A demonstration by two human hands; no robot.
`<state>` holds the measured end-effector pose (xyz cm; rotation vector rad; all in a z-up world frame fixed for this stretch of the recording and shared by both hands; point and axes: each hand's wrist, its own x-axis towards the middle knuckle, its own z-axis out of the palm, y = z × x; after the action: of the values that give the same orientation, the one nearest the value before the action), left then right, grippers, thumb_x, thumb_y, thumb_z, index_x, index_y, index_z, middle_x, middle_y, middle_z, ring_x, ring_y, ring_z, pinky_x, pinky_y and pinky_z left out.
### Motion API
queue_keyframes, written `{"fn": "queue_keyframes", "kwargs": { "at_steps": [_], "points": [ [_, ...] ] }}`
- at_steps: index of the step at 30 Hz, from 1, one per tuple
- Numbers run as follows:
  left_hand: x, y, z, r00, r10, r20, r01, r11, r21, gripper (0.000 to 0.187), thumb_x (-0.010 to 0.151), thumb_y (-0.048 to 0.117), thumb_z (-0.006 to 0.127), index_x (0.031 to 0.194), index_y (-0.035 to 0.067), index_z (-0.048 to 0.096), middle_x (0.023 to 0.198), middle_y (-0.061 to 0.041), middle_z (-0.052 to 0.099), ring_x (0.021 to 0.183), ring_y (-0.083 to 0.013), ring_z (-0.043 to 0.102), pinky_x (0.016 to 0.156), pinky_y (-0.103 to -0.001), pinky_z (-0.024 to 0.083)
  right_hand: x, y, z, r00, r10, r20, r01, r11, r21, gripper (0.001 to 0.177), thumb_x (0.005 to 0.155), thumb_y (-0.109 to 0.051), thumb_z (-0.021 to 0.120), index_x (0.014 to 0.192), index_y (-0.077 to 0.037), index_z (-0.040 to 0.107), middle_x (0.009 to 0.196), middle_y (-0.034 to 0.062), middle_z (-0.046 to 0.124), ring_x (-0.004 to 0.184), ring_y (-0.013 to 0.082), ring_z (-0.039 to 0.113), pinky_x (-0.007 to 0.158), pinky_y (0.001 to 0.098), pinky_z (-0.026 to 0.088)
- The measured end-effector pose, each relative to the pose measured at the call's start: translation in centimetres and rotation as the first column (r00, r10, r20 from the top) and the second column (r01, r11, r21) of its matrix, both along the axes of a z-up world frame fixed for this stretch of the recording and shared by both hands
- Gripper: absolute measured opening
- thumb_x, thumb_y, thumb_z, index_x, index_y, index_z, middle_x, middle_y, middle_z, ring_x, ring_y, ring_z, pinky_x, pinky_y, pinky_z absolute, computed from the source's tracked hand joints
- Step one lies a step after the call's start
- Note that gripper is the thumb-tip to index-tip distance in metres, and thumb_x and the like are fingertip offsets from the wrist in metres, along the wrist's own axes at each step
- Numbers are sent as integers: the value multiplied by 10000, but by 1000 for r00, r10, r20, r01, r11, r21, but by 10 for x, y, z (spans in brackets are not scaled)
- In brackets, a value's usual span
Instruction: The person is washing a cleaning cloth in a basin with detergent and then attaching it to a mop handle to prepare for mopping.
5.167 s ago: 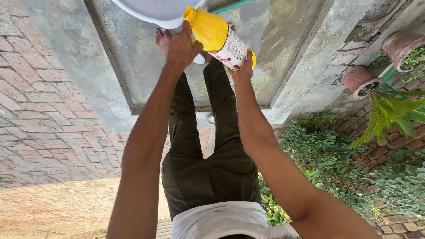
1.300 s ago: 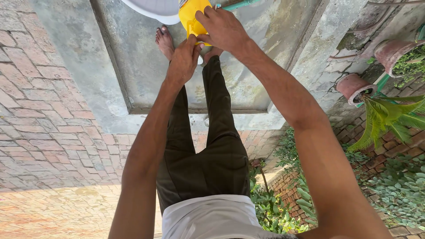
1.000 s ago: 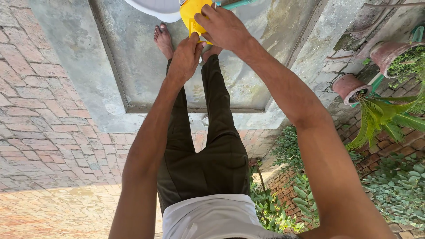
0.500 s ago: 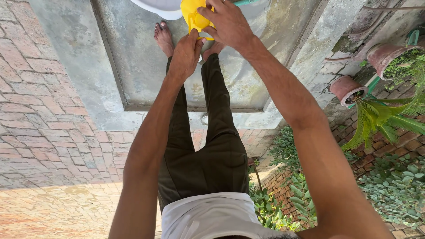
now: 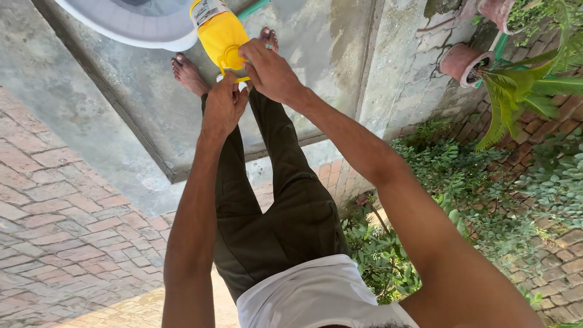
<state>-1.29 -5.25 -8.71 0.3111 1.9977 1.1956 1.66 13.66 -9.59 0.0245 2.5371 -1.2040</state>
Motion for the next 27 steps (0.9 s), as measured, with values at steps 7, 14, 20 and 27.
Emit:
{"fn": "queue_keyframes", "kwargs": {
  "at_steps": [7,14,20,27],
  "points": [
    [9,4,3,993,-114,-22,112,991,-67,274,909,35,736,1037,-5,496,801,-172,648,726,-328,697,668,-424,550,10,4,23,963,27,269,-24,1000,-13,154,872,-163,677,959,-50,619,895,102,691,839,338,682,718,478,518],
    [-26,37,81,976,-209,-54,198,966,-164,694,932,167,801,1472,-3,400,718,-123,703,648,-328,718,617,-431,563,47,91,20,769,-410,490,484,874,-27,221,842,-213,724,902,-37,606,770,41,617,707,172,577,648,336,474],
    [3,20,59,946,-325,0,312,909,-277,580,983,235,722,1435,9,437,816,-140,746,746,-376,731,676,-486,565,99,195,7,432,-699,570,896,404,-184,115,904,-152,698,961,-65,648,836,-44,581,703,61,484,652,256,402],
    [59,-9,44,911,-327,253,406,821,-402,563,982,310,671,1395,4,439,821,-153,760,747,-408,725,704,-484,565,120,319,-14,141,-852,505,963,0,-268,154,834,-70,687,964,-97,610,827,-18,608,711,95,568,644,275,459]
  ]
}}
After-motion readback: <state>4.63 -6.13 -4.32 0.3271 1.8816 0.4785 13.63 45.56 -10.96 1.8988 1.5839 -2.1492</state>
